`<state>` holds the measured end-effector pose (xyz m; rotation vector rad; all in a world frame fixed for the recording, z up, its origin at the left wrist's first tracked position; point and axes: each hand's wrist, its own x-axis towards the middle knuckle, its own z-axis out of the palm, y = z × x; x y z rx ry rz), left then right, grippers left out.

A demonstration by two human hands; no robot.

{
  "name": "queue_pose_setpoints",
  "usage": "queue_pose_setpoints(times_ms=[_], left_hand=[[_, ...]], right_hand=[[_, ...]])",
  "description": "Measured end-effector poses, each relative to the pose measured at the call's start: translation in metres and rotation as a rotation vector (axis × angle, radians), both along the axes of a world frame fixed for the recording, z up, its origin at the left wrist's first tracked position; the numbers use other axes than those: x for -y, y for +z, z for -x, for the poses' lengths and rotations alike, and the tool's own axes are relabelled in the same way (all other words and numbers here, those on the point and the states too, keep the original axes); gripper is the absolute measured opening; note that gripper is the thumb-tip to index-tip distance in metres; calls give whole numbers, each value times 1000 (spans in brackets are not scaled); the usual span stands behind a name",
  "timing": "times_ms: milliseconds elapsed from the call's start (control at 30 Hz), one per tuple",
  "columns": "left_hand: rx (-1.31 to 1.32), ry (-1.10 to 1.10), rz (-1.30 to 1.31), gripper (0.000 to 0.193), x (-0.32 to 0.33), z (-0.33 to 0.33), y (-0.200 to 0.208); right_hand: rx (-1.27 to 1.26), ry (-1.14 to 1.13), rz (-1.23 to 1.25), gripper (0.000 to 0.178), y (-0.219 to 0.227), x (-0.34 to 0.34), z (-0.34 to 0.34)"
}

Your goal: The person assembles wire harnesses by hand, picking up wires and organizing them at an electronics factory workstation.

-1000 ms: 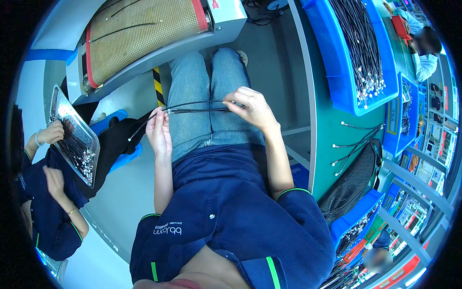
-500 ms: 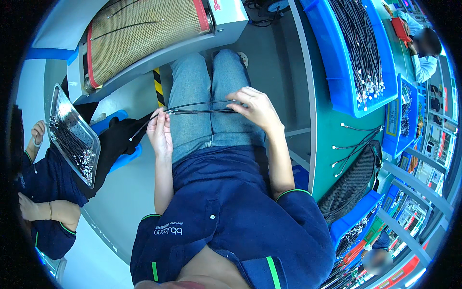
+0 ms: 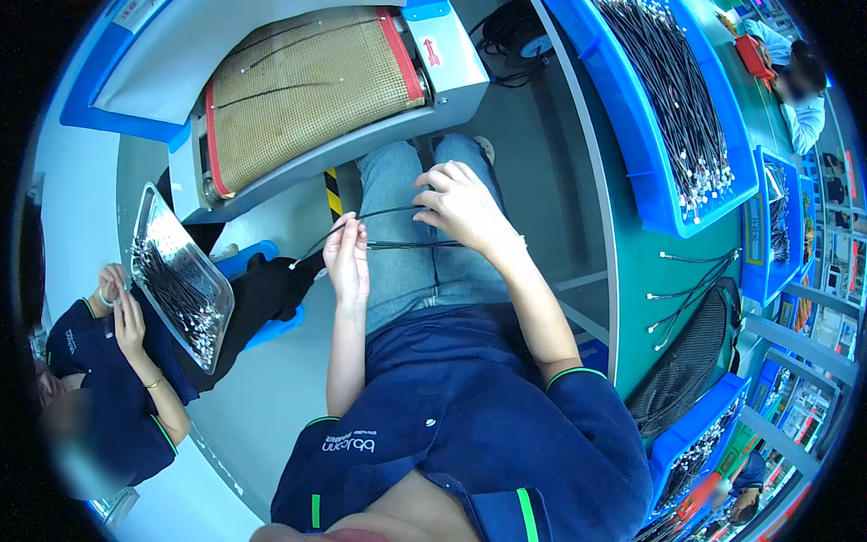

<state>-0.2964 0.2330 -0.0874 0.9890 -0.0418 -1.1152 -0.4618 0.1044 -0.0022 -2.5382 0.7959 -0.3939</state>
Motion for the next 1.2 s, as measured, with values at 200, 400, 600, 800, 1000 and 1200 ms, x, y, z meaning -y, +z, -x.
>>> queue_pose_setpoints(times_ms=[200, 400, 600, 800, 1000, 1200], left_hand=[[17, -102, 26, 20, 30, -13, 22], [480, -464, -177, 21, 17, -23, -21], [1017, -555, -301, 23, 11, -44, -26], [1166, -579, -284, 28, 17, -73, -31], [1193, -622, -279, 29, 16, -76, -32], [1155, -639, -285, 29, -1, -49, -29]], right_hand=[[23, -23, 56, 14, -2, 31, -14], [15, 4, 66, 14, -29, 98, -53], [33, -25, 112, 17, -61, 174, -122], [-72, -22, 85, 21, -73, 217, -184], [-12, -43, 79, 24, -78, 217, -170], [125, -62, -228, 20, -72, 96, -56]])
